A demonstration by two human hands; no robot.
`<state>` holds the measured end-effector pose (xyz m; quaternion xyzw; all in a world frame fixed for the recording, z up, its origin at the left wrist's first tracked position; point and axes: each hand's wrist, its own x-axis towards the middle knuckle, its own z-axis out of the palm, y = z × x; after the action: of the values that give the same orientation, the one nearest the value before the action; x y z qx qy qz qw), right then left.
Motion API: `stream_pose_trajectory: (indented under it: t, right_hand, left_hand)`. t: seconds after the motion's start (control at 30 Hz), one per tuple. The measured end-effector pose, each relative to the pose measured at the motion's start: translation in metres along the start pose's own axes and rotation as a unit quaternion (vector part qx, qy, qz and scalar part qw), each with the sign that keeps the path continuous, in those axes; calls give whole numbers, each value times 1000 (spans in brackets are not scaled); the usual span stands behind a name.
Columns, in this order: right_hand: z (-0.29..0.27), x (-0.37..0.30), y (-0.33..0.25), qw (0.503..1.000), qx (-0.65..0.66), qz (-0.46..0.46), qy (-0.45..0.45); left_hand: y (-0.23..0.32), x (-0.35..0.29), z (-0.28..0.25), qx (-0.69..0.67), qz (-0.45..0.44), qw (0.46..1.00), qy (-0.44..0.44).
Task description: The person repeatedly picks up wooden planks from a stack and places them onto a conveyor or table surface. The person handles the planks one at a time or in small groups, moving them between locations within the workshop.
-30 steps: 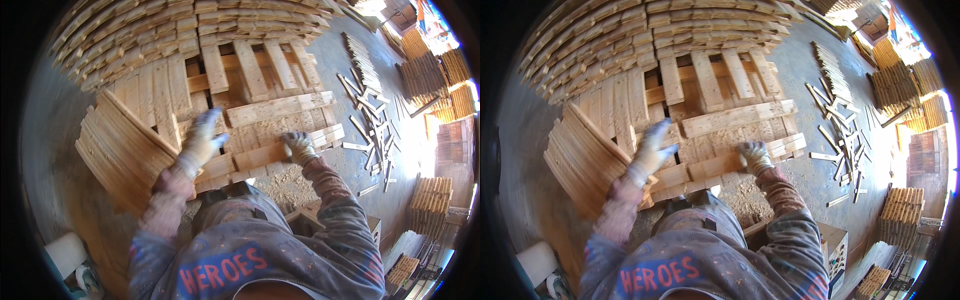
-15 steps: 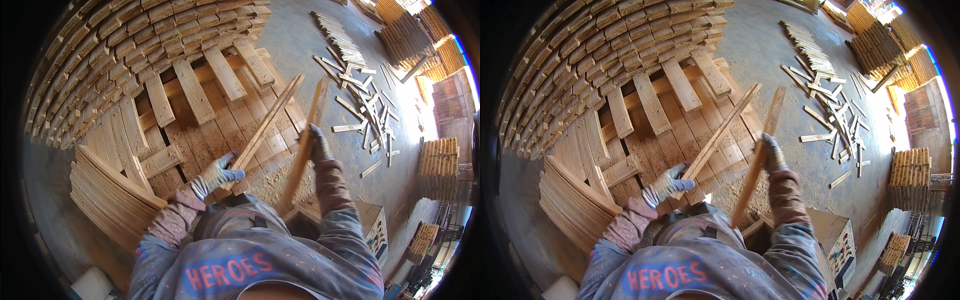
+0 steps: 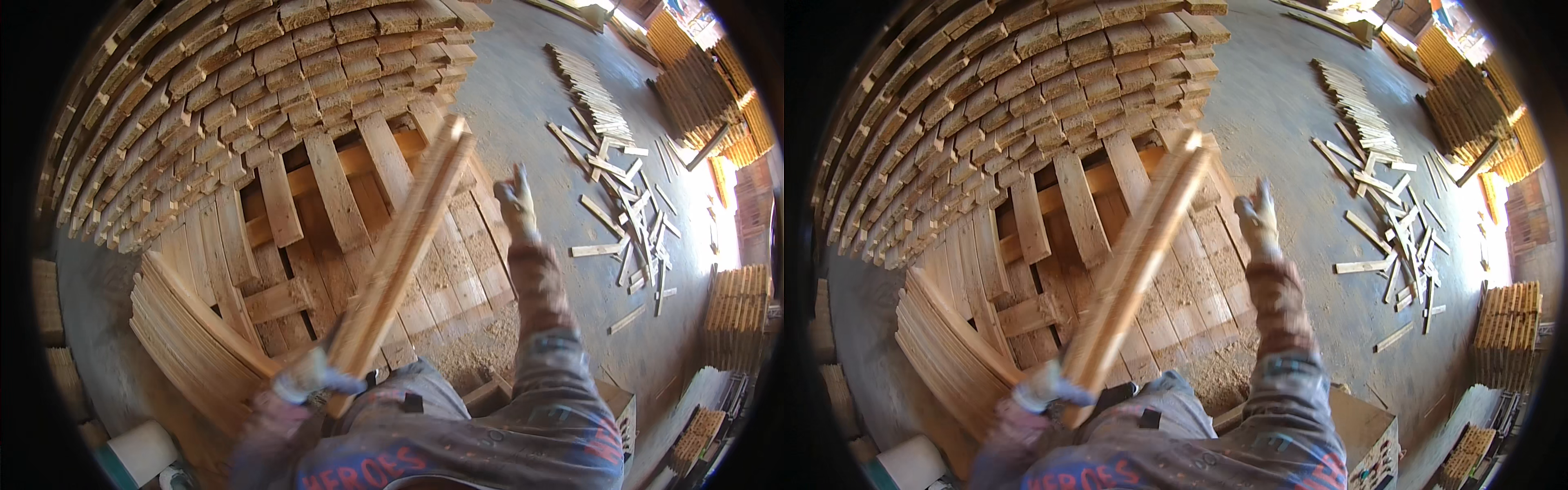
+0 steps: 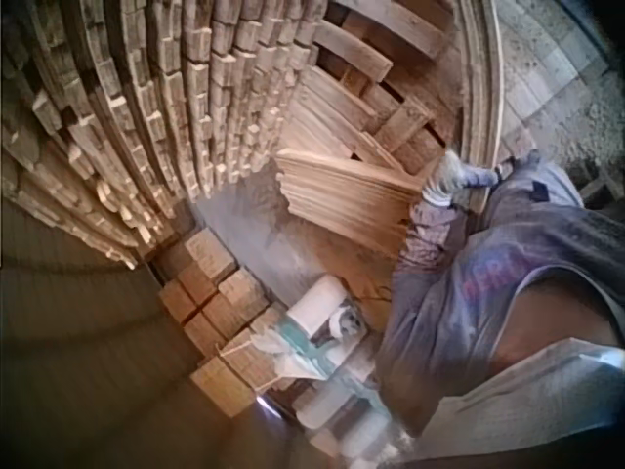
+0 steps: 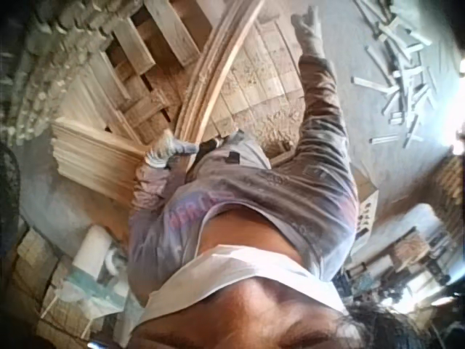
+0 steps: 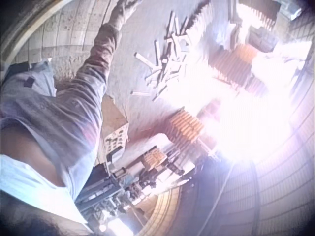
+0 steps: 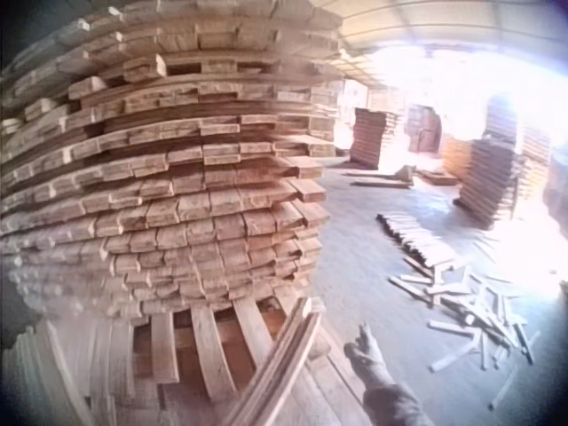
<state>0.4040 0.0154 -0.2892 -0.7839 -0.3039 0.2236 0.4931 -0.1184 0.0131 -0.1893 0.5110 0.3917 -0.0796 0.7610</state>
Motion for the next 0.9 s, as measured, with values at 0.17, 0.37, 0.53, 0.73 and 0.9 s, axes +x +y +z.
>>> stream_pose_trajectory:
  t: [0.17,0.37,0.53,0.73,0.9]
  right_hand:
    - [64,140,-46,837,-500,-182,-129]
    - [126,221,-24,793,-523,-203,-237]
    - [88,188,-28,807,-465,-197,-306]
    - [42,137,16,828,-412,-240,-295]
    - [9,72,48,867,-356,-202,-284]
  left_hand:
    - [48,-113,-12,-89,-6,962,259]
    - [12,-170,6,-108,-51,906,406]
    - [-22,-165,13,-114,11,884,453]
    - [10,-143,12,-152,33,904,397]
    - [1,-152,6,-178,32,917,356]
